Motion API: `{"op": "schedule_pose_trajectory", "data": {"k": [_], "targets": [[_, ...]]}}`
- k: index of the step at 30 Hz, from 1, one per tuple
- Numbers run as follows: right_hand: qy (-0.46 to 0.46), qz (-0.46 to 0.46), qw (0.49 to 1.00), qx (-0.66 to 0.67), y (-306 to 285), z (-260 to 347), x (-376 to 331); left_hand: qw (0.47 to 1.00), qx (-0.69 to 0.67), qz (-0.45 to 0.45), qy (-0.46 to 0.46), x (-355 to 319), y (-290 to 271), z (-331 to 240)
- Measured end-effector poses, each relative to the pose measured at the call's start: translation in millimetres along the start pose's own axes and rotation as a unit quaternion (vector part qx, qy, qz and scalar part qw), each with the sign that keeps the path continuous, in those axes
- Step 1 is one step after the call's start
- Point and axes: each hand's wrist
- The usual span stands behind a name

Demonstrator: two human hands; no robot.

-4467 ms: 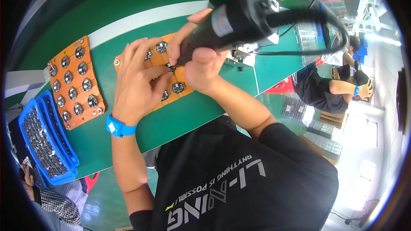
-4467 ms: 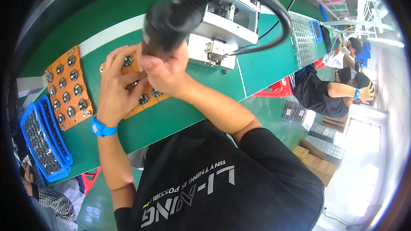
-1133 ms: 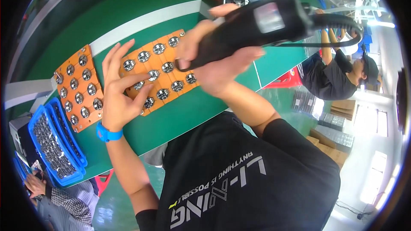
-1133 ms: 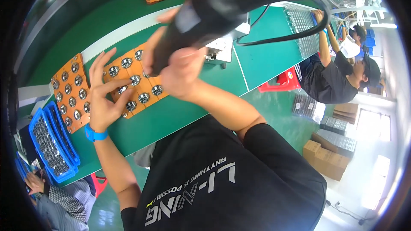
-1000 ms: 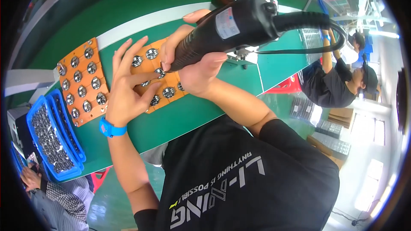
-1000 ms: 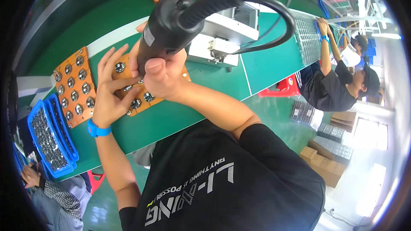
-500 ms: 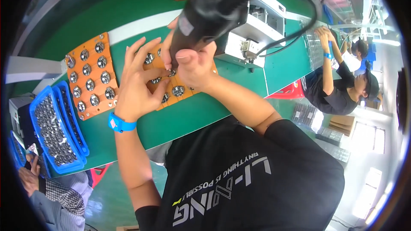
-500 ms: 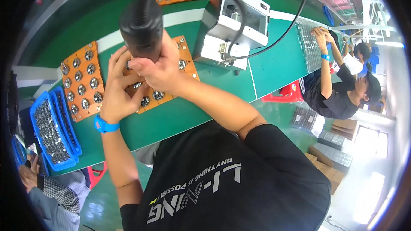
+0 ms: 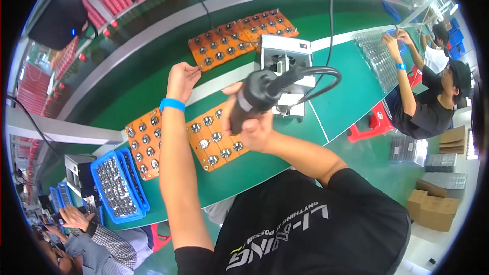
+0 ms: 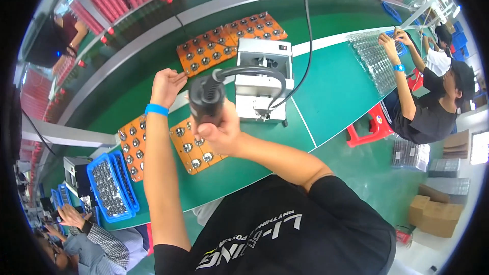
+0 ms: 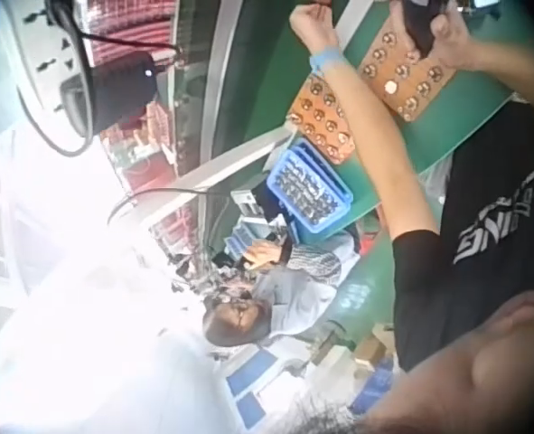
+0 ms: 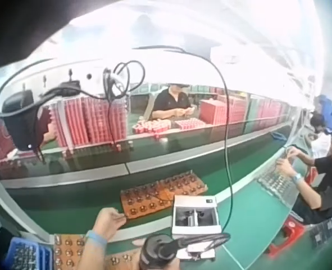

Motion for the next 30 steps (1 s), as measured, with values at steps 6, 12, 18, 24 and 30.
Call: {"op": "schedule_pose_trajectory", "data": {"k": [6, 12, 18, 24, 30], "targets": [[-0.052, -0.049, 0.996, -0.06, -52.6, 76.9, -26.5, 0.983, 0.095, -0.048, -0.152, 31.4, 33.7, -33.2], [-0.1, -0.104, 0.982, -0.124, -63.3, 119.5, -22.7, 0.998, 0.028, -0.006, -0.052, 29.0, 30.5, -20.9], [-0.104, -0.137, 0.978, -0.119, -54.3, 121.5, -28.8, 0.999, 0.041, -0.012, 0.01, -19.1, 18.1, -33.0], [-0.128, -0.13, 0.979, -0.094, -63.1, 119.3, -23.1, 0.993, -0.028, -0.078, 0.084, -126.6, -24.0, -36.0], [-0.108, -0.13, 0.983, -0.065, -75.2, 118.5, -15.2, 0.97, -0.107, -0.17, 0.136, -241.2, -56.0, 4.1]]}}
Point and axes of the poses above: each hand's wrist, its own x-axis towards the middle knuckle, its own y-axis out of the palm, z = x × y, and after that the axes turned 13 degrees about x, right-handed
